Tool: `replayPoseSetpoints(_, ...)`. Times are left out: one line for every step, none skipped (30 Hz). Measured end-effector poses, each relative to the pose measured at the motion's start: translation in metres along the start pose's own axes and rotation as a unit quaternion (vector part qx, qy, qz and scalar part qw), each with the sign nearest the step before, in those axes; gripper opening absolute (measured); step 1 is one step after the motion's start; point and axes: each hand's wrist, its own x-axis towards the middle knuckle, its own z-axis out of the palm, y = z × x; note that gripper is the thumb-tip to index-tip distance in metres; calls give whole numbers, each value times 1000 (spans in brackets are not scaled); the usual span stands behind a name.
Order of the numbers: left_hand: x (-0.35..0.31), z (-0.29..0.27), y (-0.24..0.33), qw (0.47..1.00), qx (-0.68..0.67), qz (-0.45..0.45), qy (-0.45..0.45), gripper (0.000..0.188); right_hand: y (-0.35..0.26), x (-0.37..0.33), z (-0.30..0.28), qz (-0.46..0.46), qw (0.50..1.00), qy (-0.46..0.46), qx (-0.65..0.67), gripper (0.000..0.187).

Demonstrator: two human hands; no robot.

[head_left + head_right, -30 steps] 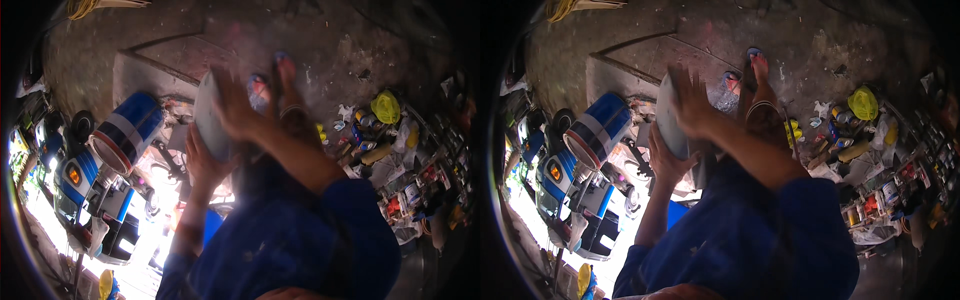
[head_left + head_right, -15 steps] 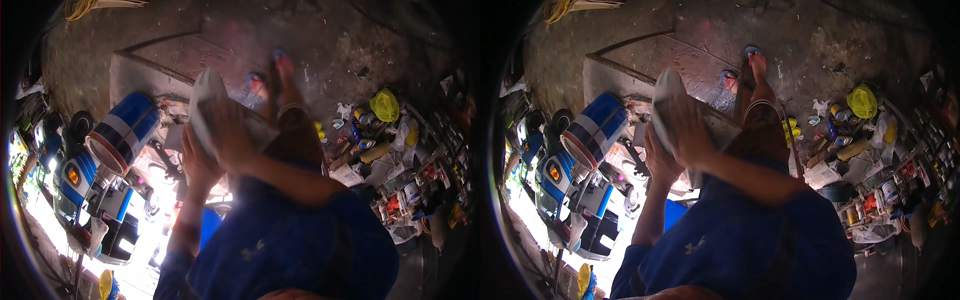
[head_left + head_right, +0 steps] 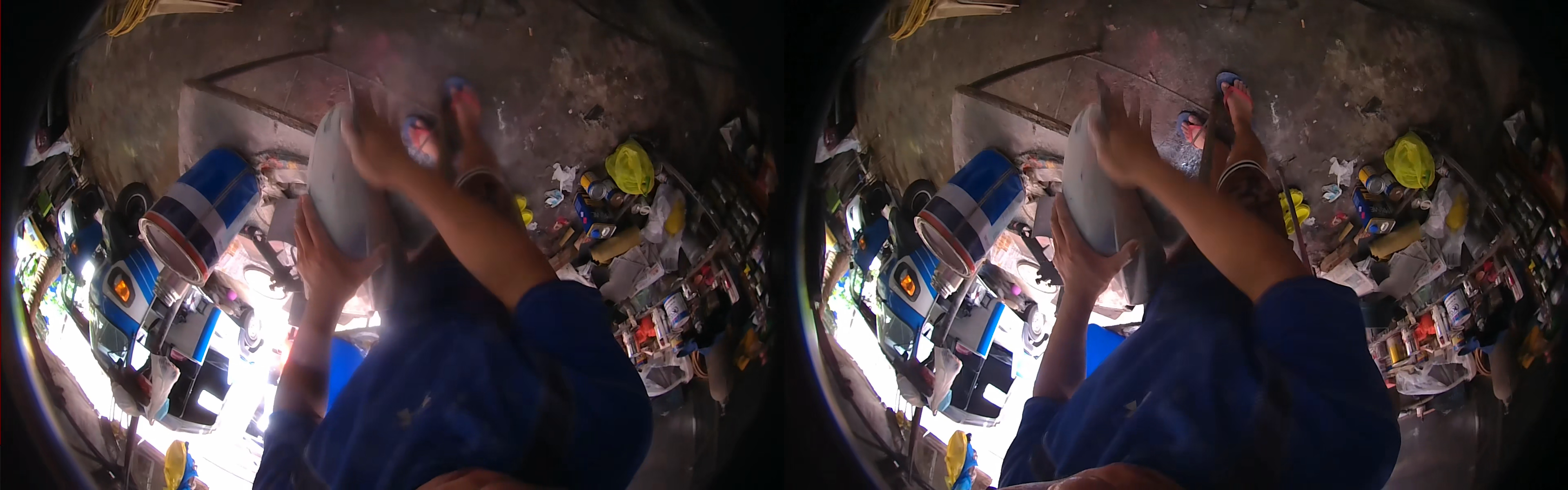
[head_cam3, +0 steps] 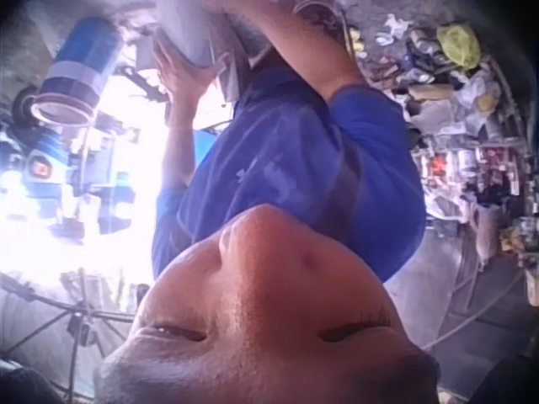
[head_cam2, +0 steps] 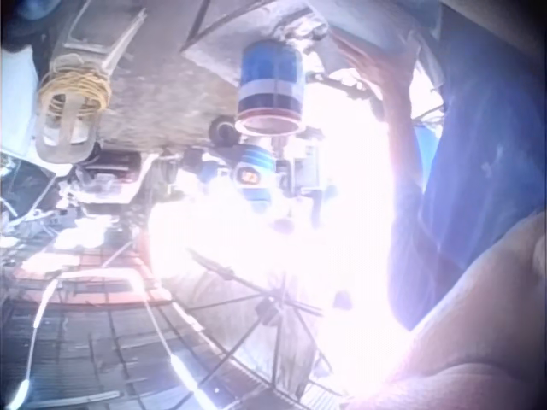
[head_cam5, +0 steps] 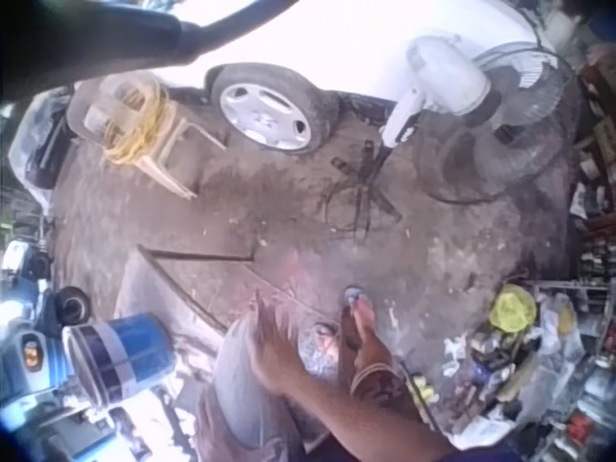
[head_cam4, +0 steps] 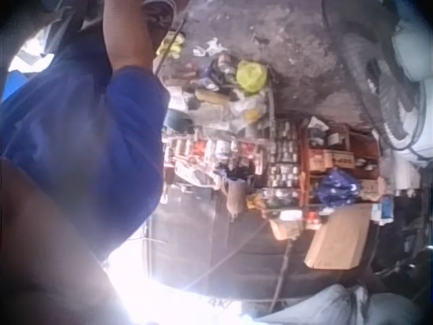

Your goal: The person sands a light-colored automotive fender panel by hand using a sanding block and sandpaper, periodically wiping the surface with a cloth.

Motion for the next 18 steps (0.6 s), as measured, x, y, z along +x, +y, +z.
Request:
replayPoseSetpoints(-1,4,-8,1000,0,-7,8,146,-9,-31,17,-10,999,-12,-33,77)
replayPoseSetpoints(-3,12,-14,1000,0,0,29,147,-17,-85,39,-51,994,23,-96,75)
replayPoseSetpoints(-2,13,-11,999,-1,9,43,147,-22,-114,49,-86,983,59,-154,72)
replayPoseSetpoints(-2,10,-8,999,-1,10,40,147,-15,-104,53,-83,983,60,-154,72)
replayPoseSetpoints(-3,6,-6,1000,-7,10,24,144,-7,-79,56,-79,979,106,-157,72)
replayPoseSetpoints(-3,1,-1,1000,-13,13,6,141,0,-57,53,-71,973,153,-160,71)
replayPoseSetpoints(-3,-1,3,1000,-14,16,6,141,2,-29,35,-70,972,156,-161,71)
replayPoseSetpoints(3,-1,9,1000,-7,14,3,140,-1,6,5,-19,991,107,-72,72)
replayPoseSetpoints(3,-1,8,1000,1,9,-8,139,-2,20,-6,38,998,54,24,73)
replayPoseSetpoints(-4,-2,1,1000,4,3,-15,139,-3,-8,9,-53,990,30,-126,73)
replayPoseSetpoints(-7,3,-7,1000,-6,-1,-7,140,-12,-49,26,-54,990,26,-127,73)
replayPoseSetpoints(-5,5,-9,1000,-14,-5,5,141,-25,-97,40,-48,989,17,-135,71)
replayPoseSetpoints(-4,8,-10,1000,-15,-4,3,141,-28,-122,46,-34,989,11,-144,69)
replayPoseSetpoints(-6,4,-7,1000,-21,-2,15,143,-30,-113,47,-37,988,12,-147,69)
replayPoseSetpoints(-9,4,-6,1000,-24,0,17,145,-25,-90,49,-27,990,63,-122,69)
replayPoseSetpoints(-10,1,-4,1000,-25,5,8,145,-18,-67,46,-12,988,118,-98,69)
replayPoseSetpoints(-4,-2,2,1000,-17,5,-3,143,-11,-34,28,-12,987,125,-100,69)
replayPoseSetpoints(3,-2,8,1000,-10,7,-12,141,-4,2,3,-7,995,89,-35,71)
